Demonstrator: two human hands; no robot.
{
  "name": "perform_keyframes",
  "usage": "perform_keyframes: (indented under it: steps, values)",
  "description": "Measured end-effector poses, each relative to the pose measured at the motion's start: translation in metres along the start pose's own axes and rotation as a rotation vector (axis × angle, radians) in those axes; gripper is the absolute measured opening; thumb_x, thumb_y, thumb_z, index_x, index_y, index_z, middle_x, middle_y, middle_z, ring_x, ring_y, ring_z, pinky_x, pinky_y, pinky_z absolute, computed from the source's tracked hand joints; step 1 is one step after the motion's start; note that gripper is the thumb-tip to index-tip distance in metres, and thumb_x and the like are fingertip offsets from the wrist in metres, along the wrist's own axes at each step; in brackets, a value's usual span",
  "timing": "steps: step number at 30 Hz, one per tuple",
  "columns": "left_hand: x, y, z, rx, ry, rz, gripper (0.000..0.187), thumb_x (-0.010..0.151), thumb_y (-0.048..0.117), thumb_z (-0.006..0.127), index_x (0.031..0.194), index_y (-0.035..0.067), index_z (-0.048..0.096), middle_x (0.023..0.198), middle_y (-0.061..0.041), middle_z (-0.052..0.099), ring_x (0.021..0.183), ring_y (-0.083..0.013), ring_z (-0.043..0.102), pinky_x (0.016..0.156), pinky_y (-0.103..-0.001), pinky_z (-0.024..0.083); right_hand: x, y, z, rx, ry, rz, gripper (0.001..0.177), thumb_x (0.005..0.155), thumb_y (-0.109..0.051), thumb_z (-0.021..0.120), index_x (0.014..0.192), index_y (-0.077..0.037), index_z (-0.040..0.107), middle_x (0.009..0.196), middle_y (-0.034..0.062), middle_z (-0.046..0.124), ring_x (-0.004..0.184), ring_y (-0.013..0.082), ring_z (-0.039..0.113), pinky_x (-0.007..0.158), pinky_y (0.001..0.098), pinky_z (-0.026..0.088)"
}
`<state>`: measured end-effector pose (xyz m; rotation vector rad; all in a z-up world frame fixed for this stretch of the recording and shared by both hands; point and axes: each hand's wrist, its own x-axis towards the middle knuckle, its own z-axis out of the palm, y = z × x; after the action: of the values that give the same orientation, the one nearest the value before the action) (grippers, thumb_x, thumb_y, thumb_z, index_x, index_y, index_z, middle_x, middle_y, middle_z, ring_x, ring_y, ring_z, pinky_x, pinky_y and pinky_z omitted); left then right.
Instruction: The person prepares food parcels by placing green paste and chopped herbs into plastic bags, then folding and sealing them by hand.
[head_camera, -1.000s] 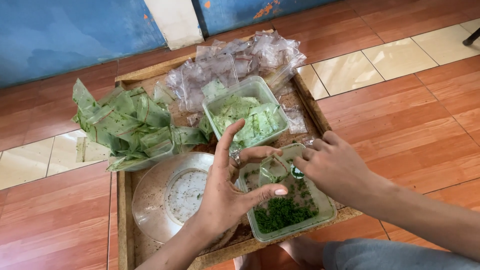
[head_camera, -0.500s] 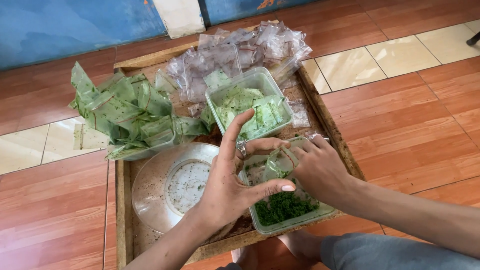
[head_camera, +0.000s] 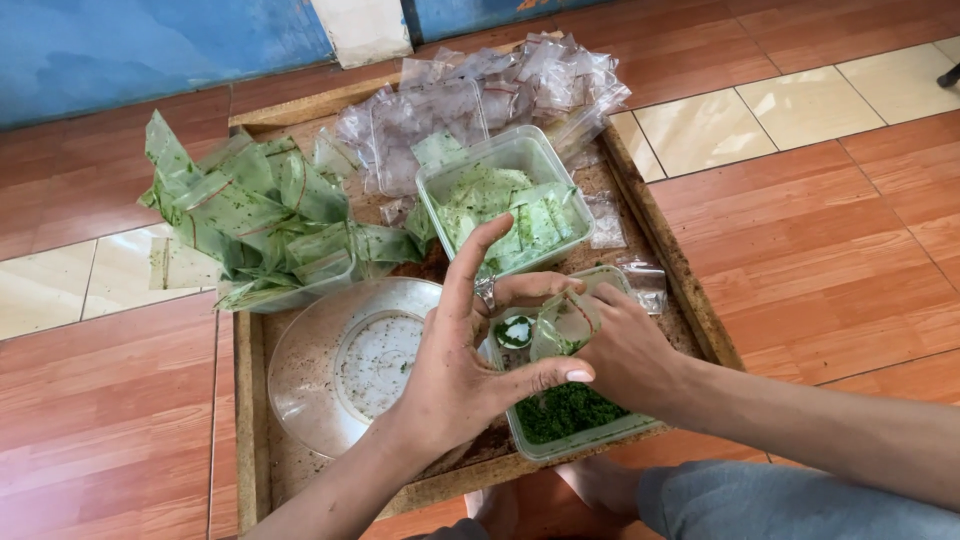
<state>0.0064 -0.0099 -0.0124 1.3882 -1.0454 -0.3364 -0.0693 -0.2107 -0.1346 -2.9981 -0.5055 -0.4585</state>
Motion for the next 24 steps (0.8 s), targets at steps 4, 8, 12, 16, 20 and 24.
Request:
perform_keyframes:
  steps: [4, 8, 12, 16, 20, 24]
  values:
    - [-0.002, 0.001, -0.001, -0.032, -0.004, 0.015, 0.101, 0.082, 0.025, 0.082, 0.157, 0.005, 0.017, 0.13, -0.018, 0.068, 0.13, -0.0293, 0.067, 0.119, -0.044, 0.053, 0.003, 0.001, -0.011, 0.026, 0.05, -0.074, 0.012, 0.087, -0.002, 0.066, 0.078, -0.01, 0.068, 0.094, 0.0107, 0.07, 0.092, 0.0302, 0.063, 0.081, 0.0446, 0.046]
    - [-0.001, 0.003, -0.001, -0.112, 0.007, -0.033, 0.101, 0.08, 0.025, 0.081, 0.157, 0.006, 0.018, 0.128, -0.019, 0.068, 0.128, -0.0281, 0.067, 0.112, -0.04, 0.058, 0.007, 0.002, -0.026, 0.08, 0.068, -0.156, 0.029, 0.086, -0.002, 0.065, 0.114, -0.008, 0.068, 0.119, 0.0139, 0.069, 0.118, 0.0363, 0.061, 0.1, 0.0514, 0.043]
    - [-0.002, 0.006, -0.001, -0.115, -0.007, -0.03, 0.101, 0.082, 0.023, 0.081, 0.157, 0.008, 0.015, 0.13, -0.019, 0.067, 0.131, -0.0303, 0.067, 0.114, -0.044, 0.059, 0.004, 0.011, -0.03, 0.148, -0.007, -0.246, 0.013, 0.081, 0.001, 0.068, 0.088, -0.008, 0.074, 0.114, 0.0155, 0.068, 0.12, 0.046, 0.058, 0.103, 0.0543, 0.039]
    - [-0.002, 0.002, 0.001, -0.128, -0.009, -0.034, 0.1, 0.083, 0.021, 0.081, 0.158, 0.011, 0.016, 0.13, -0.018, 0.067, 0.129, -0.0291, 0.068, 0.109, -0.042, 0.065, 0.013, 0.004, -0.053, 0.136, -0.011, -0.253, 0.062, 0.09, -0.004, 0.059, 0.15, -0.004, 0.042, 0.156, 0.0137, 0.041, 0.147, 0.0327, 0.037, 0.116, 0.0496, 0.033]
    - [0.001, 0.002, 0.004, -0.147, -0.003, -0.039, 0.103, 0.081, 0.022, 0.082, 0.158, 0.009, 0.015, 0.128, -0.019, 0.068, 0.129, -0.0298, 0.068, 0.111, -0.043, 0.063, 0.006, 0.008, -0.049, 0.278, -0.108, -0.31, 0.028, 0.092, 0.0, 0.054, 0.119, 0.005, 0.052, 0.129, 0.0233, 0.054, 0.141, 0.0438, 0.039, 0.122, 0.062, 0.016]
    - [0.001, -0.001, 0.004, -0.135, -0.009, -0.01, 0.102, 0.083, 0.023, 0.081, 0.158, 0.009, 0.014, 0.127, -0.02, 0.068, 0.128, -0.0311, 0.069, 0.114, -0.045, 0.062, -0.003, 0.014, -0.036, 0.239, -0.136, -0.383, 0.037, 0.078, 0.008, 0.059, 0.051, -0.011, 0.043, 0.037, 0.0036, 0.044, 0.032, 0.0239, 0.043, 0.114, 0.0685, 0.025]
